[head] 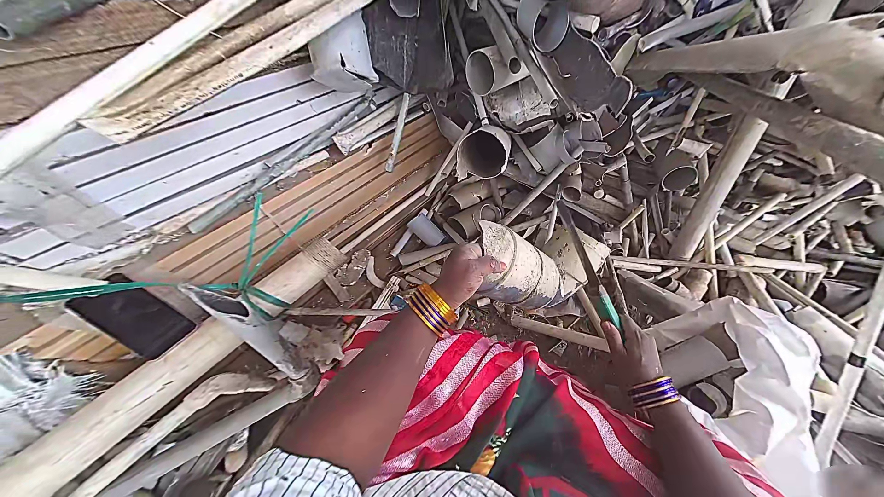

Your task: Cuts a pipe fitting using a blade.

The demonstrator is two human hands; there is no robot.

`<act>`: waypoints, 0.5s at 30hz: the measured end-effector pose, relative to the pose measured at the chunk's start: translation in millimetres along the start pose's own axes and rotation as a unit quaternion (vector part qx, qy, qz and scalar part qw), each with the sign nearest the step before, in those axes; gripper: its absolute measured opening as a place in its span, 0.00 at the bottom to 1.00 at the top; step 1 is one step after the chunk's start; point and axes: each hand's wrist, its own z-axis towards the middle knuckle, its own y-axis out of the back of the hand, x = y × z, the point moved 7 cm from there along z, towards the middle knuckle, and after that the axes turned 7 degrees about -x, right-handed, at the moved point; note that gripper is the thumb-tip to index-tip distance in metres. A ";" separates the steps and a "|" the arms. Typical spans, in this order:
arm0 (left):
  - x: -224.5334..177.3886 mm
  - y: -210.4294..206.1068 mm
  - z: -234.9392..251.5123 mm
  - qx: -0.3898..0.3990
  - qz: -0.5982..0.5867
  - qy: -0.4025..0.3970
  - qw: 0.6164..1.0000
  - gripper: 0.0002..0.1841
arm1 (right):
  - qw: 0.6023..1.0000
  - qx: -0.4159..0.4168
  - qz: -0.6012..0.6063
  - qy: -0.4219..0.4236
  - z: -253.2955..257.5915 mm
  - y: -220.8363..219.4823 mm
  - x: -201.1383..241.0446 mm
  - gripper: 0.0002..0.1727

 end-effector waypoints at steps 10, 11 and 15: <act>5.3 -8.4 -2.4 0.052 0.058 -0.029 0.997 0.02 | 0.998 0.048 -0.047 -0.009 -4.0 -0.4 19.1 0.27; 6.2 -8.7 -2.4 0.041 0.047 -0.025 0.998 0.03 | 0.996 -0.069 -0.022 0.052 -8.3 11.8 30.1 0.26; 10.4 -11.8 -6.8 -0.001 0.004 -0.036 0.999 0.06 | 0.962 -0.227 0.001 0.152 -33.0 9.6 52.7 0.26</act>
